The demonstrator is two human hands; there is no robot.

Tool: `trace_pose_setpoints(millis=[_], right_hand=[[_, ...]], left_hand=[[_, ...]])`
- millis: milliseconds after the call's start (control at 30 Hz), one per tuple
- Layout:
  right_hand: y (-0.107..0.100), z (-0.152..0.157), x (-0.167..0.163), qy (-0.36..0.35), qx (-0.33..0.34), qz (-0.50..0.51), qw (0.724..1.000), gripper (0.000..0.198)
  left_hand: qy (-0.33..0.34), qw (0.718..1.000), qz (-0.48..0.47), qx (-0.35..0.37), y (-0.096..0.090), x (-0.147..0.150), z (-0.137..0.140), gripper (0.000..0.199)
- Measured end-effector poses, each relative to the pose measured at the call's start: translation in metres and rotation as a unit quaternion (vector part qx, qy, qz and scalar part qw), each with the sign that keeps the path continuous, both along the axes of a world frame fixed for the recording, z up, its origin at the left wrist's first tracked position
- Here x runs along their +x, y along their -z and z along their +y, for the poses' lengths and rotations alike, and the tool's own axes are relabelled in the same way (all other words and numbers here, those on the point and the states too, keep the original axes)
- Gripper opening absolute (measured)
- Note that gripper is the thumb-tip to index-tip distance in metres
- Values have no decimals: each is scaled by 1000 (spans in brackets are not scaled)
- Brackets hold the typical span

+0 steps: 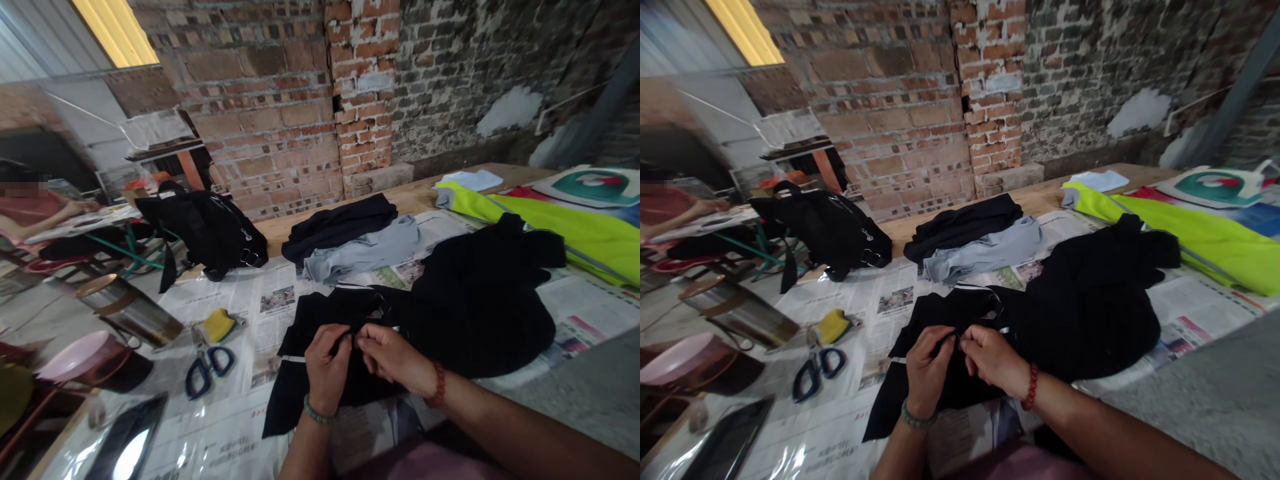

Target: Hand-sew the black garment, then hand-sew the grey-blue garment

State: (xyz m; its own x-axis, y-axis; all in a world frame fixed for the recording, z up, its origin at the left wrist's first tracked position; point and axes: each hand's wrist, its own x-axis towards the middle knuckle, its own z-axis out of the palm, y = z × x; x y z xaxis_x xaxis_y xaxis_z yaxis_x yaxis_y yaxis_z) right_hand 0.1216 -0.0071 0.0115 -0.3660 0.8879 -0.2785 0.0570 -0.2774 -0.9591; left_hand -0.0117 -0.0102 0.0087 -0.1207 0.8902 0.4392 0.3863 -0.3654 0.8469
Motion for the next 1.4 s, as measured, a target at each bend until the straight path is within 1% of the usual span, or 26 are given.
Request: trace_pose_setpoints(millis=[67,200,300,367,467,533,567,633,667,733,767,800,833,867,933,1000,1033,1167,1267,1333,1400], right_hand=[[2,0,-2,14,18,-15,1000,14],[8,0,-4,40,76,-30,996,16],[12,3,-2,54,85,-27,994,19],[12,4,-1,52,83,-33,995,20],[9,3,-1,31,95,-38,994,15],[5,1,3,11,116,-49,992,9],[2,0,7,2,138,-69,988,9],[-6,2,17,6,211,-133,968,12],[-11,4,24,28,259,-167,951,13],[-20,13,36,96,346,-205,910,14],[-24,19,40,129,370,-204,897,15],[-26,25,43,147,375,-193,895,16],[-27,31,44,142,366,-175,903,17],[-27,35,43,116,345,-152,919,19],[-23,41,37,39,273,-99,956,23],[-16,41,30,-11,207,-53,977,26],[-12,40,26,-16,183,-35,982,26],[-4,36,19,4,122,14,992,23],[-4,37,18,14,103,41,994,19],[-3,39,18,33,98,65,992,17],[-2,41,17,61,96,84,990,17]], left_hand=[[6,1000,-7,-6,0,0,-1,16],[22,1000,1,-1,-2,1,-3,18],[50,999,-3,-8,-3,3,-6,18],[61,998,-3,-5,-3,4,-6,18],[53,999,-8,0,-1,3,-3,20],[46,998,-29,-8,2,2,0,19],[44,998,-44,-20,4,2,1,19],[39,995,-77,-55,5,2,3,17],[35,992,-92,-73,6,2,3,16],[31,988,-115,-96,6,3,3,15],[33,987,-122,-98,6,3,3,14],[36,987,-125,-97,6,4,3,13],[40,987,-124,-91,6,3,4,13],[45,988,-120,-83,6,3,4,13],[52,991,-106,-66,8,1,5,14],[56,992,-98,-58,10,-1,6,15],[58,992,-98,-60,11,-1,7,15],[56,986,-119,-107,15,-1,9,13],[47,975,-162,-144,15,2,10,15],[55,959,-210,-181,14,4,10,18],[83,929,-264,-245,12,6,9,20]])
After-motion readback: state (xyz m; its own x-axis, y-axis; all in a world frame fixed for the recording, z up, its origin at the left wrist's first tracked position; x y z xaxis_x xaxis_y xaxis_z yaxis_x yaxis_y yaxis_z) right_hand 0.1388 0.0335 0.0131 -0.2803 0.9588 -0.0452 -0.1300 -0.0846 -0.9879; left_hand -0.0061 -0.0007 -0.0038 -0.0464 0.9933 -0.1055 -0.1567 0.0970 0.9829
